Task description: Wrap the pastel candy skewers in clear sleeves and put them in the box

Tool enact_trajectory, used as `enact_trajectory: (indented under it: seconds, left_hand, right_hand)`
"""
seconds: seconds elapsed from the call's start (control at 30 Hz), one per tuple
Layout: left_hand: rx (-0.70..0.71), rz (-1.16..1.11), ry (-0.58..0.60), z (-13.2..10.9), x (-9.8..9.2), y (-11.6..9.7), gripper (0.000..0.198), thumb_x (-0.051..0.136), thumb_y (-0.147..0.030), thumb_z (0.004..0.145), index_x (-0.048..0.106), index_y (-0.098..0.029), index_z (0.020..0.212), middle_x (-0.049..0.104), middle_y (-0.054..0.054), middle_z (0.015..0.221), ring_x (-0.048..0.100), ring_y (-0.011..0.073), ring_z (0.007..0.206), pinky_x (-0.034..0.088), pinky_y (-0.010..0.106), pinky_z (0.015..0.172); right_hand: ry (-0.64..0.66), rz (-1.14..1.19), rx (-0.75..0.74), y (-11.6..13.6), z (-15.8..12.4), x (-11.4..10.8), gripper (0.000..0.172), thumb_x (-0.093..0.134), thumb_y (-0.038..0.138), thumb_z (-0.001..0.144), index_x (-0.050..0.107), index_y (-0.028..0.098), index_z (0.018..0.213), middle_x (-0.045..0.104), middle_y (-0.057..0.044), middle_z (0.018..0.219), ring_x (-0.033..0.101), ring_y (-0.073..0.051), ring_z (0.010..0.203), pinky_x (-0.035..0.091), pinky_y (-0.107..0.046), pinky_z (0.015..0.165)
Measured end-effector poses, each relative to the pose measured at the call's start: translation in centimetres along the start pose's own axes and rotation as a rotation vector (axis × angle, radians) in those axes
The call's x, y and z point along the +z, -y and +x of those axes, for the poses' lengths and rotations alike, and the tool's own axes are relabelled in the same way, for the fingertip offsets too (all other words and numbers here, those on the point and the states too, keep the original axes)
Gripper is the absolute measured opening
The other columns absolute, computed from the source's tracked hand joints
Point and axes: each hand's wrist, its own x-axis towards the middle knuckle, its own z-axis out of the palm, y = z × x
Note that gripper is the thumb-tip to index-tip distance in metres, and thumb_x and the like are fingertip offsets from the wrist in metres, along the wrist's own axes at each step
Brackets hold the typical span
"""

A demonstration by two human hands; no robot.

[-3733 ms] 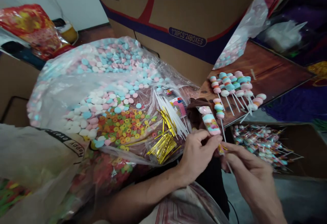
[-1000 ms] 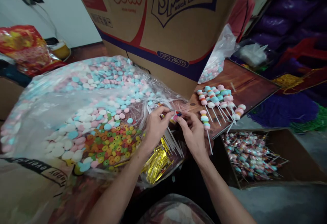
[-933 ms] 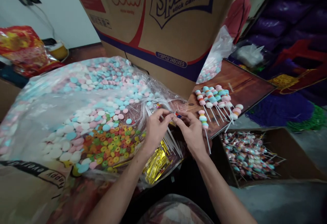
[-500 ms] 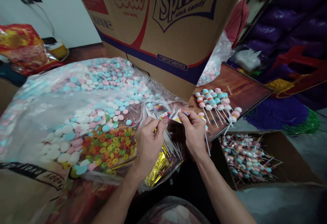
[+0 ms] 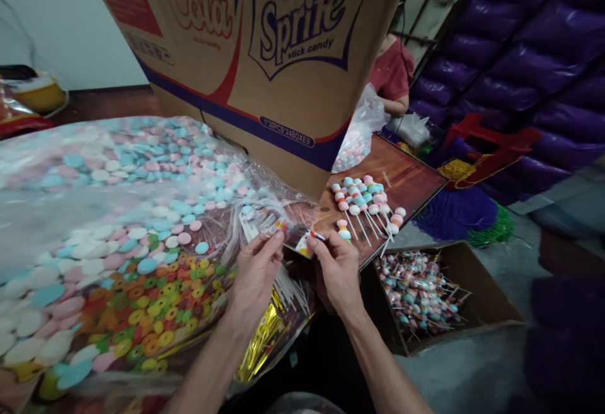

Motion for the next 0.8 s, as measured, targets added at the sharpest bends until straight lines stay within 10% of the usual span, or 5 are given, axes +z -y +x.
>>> enact_trajectory:
  seconds: [0.8]
  left_hand:
    - [0.057,0.031,-0.148,0.3,1.4,0.6,0.037,0.092,-0.025,0.049,0.072,-0.012,0.077,0.068,0.000,0.075,0.057,0.0048,0.060,0.044,0.012,0.048]
  right_hand:
    - [0.199,-0.427,-0.107,0.4,2.0,-5.0,0.036,0.049,0.040,0.095,0.057,0.019,0.066,0.048,0.003,0.062,0.043,-0.012,0.062,0.034,-0.024,0.060]
